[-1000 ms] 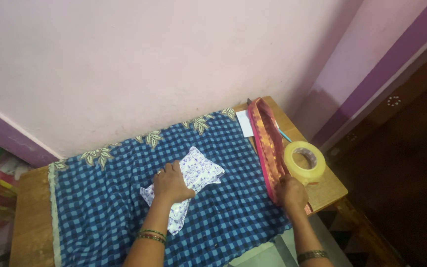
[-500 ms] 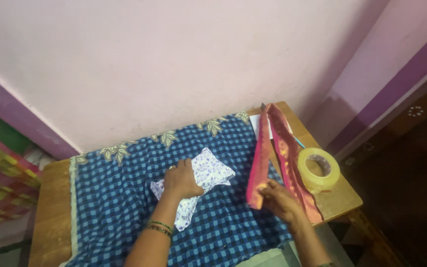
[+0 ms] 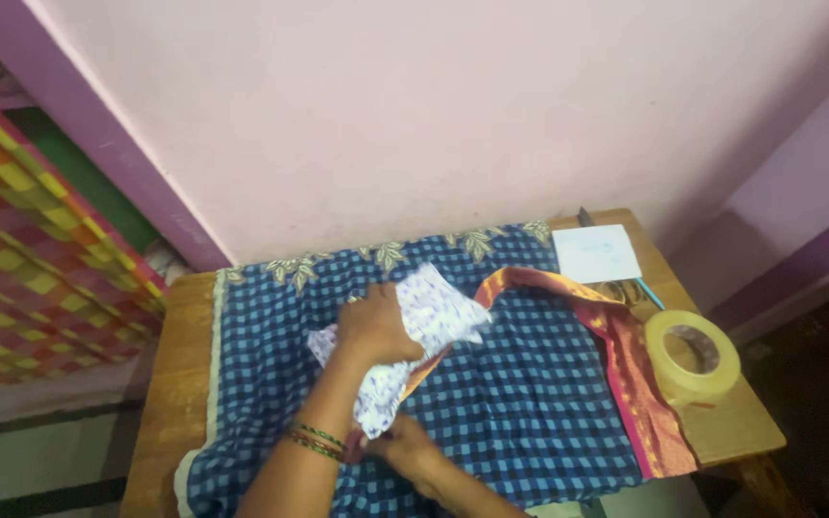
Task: The person folds a white floral-patterned paper around a small rectangular item on a table, creases the edges, and then wraps a pink and gold ribbon around the bundle. The person does not tie the ribbon or apply tape in the clip.
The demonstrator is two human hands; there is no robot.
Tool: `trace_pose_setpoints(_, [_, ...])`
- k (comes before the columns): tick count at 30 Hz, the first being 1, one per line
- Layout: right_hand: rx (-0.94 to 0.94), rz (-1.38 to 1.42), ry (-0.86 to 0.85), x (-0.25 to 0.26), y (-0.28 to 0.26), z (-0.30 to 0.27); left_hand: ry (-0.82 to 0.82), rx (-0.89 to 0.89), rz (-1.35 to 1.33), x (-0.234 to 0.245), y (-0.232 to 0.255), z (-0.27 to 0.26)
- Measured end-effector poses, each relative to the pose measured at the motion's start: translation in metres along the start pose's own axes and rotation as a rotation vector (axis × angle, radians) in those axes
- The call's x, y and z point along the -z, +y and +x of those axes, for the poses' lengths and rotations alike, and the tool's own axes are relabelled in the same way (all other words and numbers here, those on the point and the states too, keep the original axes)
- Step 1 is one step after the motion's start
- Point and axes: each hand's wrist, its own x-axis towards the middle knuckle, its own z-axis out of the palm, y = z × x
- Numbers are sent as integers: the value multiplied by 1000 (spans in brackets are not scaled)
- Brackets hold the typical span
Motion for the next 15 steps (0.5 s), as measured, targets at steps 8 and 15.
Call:
trace_pose_setpoints(8, [-200,-628,-544,28,-65,-35,-74,-31,74,-53,-3,-20])
trace_pose_setpoints(15, [-137,-407,175,157,-123,-10,-39,-8,7,-62,-10,-25])
